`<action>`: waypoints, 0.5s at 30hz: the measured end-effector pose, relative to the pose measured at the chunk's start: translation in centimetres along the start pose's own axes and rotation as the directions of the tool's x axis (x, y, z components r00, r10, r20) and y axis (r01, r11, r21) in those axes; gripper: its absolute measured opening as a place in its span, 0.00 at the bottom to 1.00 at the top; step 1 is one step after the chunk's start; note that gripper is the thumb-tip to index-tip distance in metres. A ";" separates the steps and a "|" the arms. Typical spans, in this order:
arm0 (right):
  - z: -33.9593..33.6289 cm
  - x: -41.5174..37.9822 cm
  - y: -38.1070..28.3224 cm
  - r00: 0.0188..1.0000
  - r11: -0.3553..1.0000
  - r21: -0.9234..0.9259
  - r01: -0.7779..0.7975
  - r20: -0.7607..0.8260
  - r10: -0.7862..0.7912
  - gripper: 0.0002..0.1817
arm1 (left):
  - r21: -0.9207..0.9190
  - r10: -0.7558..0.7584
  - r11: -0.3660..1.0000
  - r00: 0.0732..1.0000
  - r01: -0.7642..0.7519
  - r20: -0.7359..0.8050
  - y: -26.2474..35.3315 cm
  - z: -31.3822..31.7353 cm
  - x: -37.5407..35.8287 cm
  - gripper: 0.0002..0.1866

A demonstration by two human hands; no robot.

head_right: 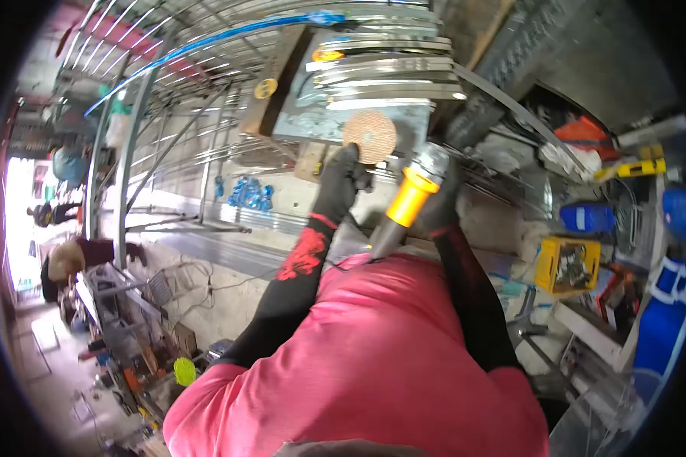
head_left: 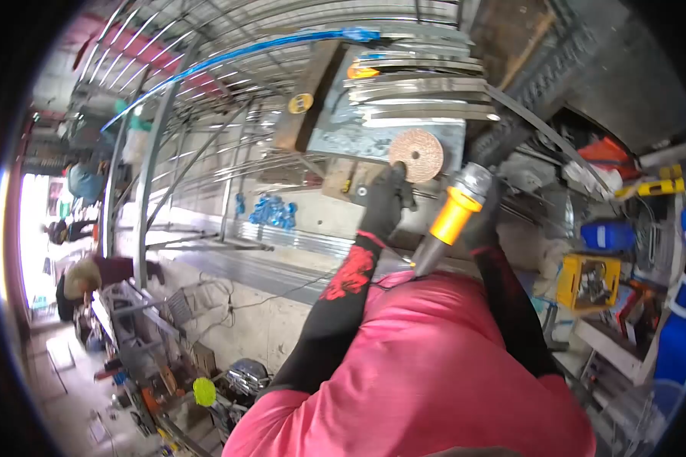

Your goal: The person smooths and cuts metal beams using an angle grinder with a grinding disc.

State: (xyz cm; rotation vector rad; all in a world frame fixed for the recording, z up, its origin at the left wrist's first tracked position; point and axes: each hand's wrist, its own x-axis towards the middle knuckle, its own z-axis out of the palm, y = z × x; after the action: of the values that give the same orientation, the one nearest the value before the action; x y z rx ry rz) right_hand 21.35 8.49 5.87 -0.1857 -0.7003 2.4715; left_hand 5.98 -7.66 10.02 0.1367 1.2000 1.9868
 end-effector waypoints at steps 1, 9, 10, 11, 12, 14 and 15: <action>1.8 0.4 -0.2 0.992 0.985 -0.157 0.074 0.113 -0.056 0.27 | 0.193 -0.013 0.981 1.000 0.011 0.011 1.7 0.8 -0.9 0.20; 2.7 4.2 5.9 0.891 0.914 0.179 -0.364 -0.219 0.398 0.35 | 0.422 -0.080 0.898 0.990 0.123 -0.119 5.7 3.8 -1.7 0.16; 2.9 4.5 6.2 0.892 0.894 0.253 -0.369 -0.175 0.418 0.36 | 0.476 -0.061 0.872 0.990 0.113 -0.124 6.3 3.8 -1.7 0.17; 3.1 4.8 6.5 0.892 0.869 0.323 -0.376 -0.129 0.434 0.36 | 0.528 -0.040 0.843 0.991 0.103 -0.128 6.9 3.8 -1.7 0.17; 3.3 4.9 6.9 0.885 0.879 0.301 -0.369 -0.176 0.431 0.37 | 0.527 -0.033 0.843 0.989 0.106 -0.146 7.1 3.6 -1.5 0.17; 2.4 5.4 8.0 0.891 0.868 0.308 -0.389 -0.113 0.439 0.37 | 0.553 -0.006 0.829 0.990 0.082 -0.138 8.1 3.3 -1.5 0.17; 1.7 5.7 8.5 0.895 0.859 0.311 -0.406 -0.052 0.442 0.37 | 0.578 0.019 0.814 0.992 0.057 -0.125 8.6 3.2 -1.5 0.17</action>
State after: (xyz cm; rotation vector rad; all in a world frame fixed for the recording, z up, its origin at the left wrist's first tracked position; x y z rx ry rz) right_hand 12.02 4.82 3.02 -0.4132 -0.2463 2.9184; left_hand 3.51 -8.44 18.95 0.3088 1.8608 1.5633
